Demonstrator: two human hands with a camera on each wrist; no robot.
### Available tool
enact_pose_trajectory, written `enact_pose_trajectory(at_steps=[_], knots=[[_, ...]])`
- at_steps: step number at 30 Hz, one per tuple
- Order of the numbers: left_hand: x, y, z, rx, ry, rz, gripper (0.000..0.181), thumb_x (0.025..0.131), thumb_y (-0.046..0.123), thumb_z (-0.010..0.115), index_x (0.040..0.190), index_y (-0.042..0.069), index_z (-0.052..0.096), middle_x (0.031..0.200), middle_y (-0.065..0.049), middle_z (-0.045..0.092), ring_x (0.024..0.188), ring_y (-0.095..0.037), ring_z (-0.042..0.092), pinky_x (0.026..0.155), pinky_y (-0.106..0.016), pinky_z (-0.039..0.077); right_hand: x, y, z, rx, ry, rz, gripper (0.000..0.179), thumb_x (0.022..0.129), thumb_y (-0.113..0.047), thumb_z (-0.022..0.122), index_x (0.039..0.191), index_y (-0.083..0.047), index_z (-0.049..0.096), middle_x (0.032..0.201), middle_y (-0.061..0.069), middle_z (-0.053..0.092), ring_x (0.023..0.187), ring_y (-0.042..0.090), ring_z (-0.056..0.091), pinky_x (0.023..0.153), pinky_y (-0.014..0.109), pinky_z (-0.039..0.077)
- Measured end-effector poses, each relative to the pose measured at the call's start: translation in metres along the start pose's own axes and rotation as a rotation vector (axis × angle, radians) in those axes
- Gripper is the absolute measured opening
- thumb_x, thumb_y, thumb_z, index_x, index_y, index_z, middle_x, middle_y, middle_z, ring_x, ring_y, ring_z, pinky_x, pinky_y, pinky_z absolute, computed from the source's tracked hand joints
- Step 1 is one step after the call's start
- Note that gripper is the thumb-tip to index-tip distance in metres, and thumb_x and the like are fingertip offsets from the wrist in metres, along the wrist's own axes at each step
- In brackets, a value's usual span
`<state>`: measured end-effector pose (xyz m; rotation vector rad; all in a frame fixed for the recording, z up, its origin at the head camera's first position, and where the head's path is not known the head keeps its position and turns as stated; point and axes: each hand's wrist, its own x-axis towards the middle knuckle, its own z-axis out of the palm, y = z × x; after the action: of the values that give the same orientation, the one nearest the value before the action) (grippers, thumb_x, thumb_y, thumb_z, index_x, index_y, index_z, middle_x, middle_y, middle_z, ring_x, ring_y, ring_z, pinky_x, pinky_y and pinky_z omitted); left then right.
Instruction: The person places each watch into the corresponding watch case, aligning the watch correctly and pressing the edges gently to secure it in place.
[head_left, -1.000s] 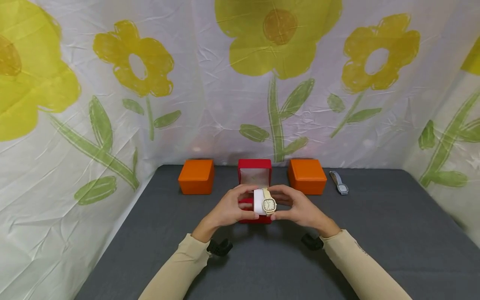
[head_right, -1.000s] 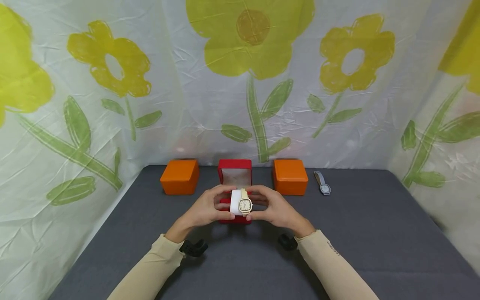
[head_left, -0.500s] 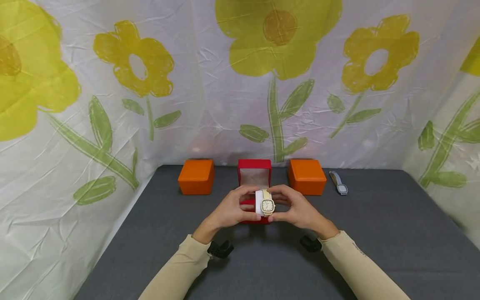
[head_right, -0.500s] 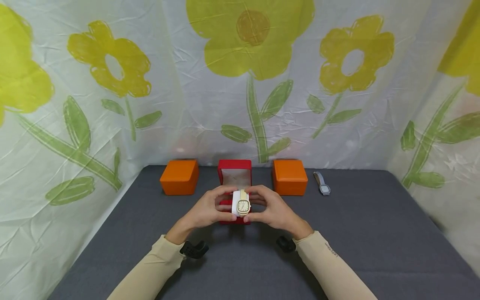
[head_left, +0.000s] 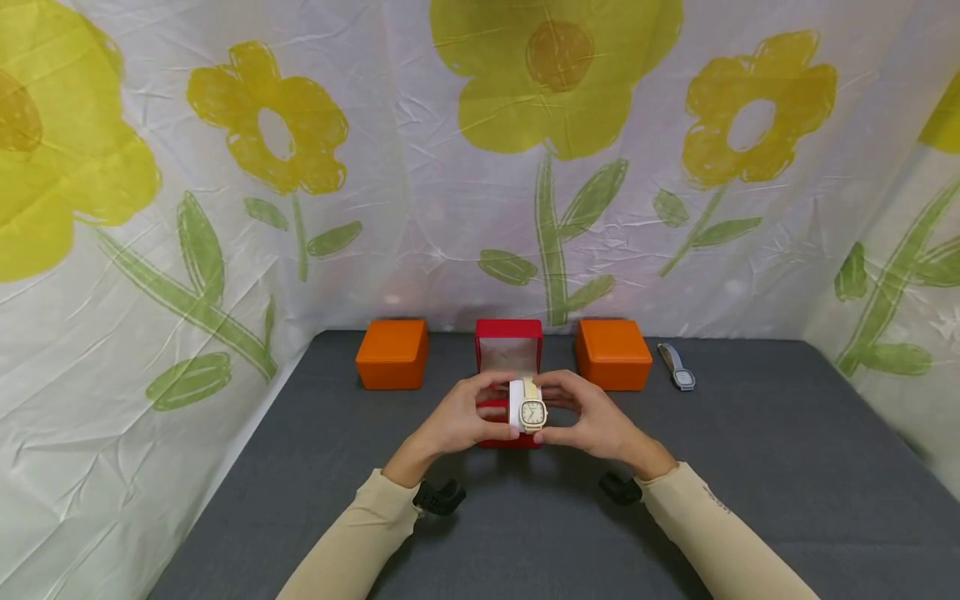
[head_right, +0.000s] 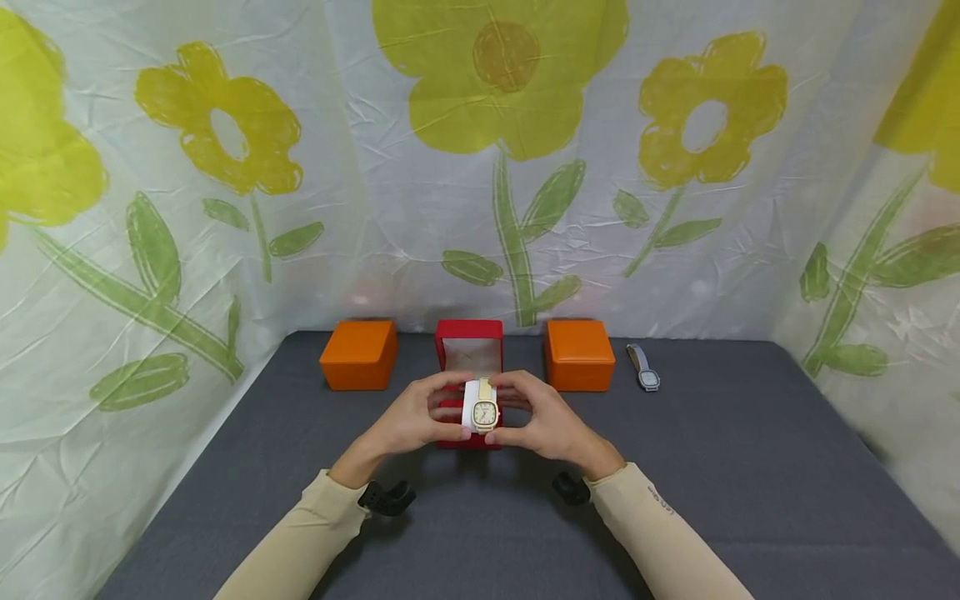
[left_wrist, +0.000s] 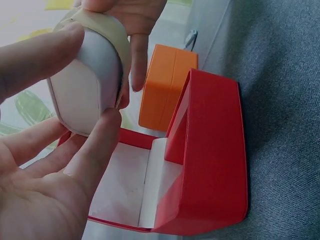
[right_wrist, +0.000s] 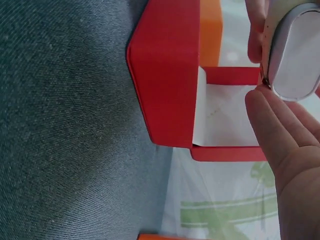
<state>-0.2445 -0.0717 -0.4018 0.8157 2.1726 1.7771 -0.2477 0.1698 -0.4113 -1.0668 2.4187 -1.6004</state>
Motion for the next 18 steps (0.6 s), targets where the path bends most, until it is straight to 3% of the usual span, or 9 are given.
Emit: enact_pose_trajectory(at_steps=[9,16,18], knots=[[0.0,0.0,0.003,-0.01,0.003,0.003,0.069,0.074,-0.001,0.08,0.135,0.004,0.048,0.132,-0.015,0.049,0.117,-0.029,0.055,0.095,-0.05,0.045,0.0,-0.028,0.003,-0.037,0.011,-0.012,0.063,0.074,-0.009,0.083,0.127,-0.001,0.05,0.118,0.009,0.053,0.109,0.025,0.055,0.097,0.042,0.045],[0.0,-0.002,0.006,0.013,0.014,0.01,0.071,0.074,0.001,0.08,0.136,0.003,0.047,0.131,-0.012,0.047,0.117,-0.027,0.055,0.095,-0.051,0.045,0.001,-0.004,0.006,-0.11,0.036,0.02,0.064,0.073,-0.024,0.084,0.128,-0.018,0.051,0.121,-0.003,0.052,0.109,0.015,0.051,0.099,0.042,0.044],[0.0,-0.002,0.006,0.02,0.014,0.02,0.07,0.075,0.001,0.08,0.137,0.002,0.047,0.131,-0.013,0.047,0.118,-0.028,0.055,0.095,-0.051,0.045,0.001,-0.001,0.006,-0.14,0.046,-0.005,0.064,0.074,-0.029,0.083,0.128,-0.021,0.051,0.124,-0.006,0.051,0.11,0.014,0.05,0.099,0.045,0.044]])
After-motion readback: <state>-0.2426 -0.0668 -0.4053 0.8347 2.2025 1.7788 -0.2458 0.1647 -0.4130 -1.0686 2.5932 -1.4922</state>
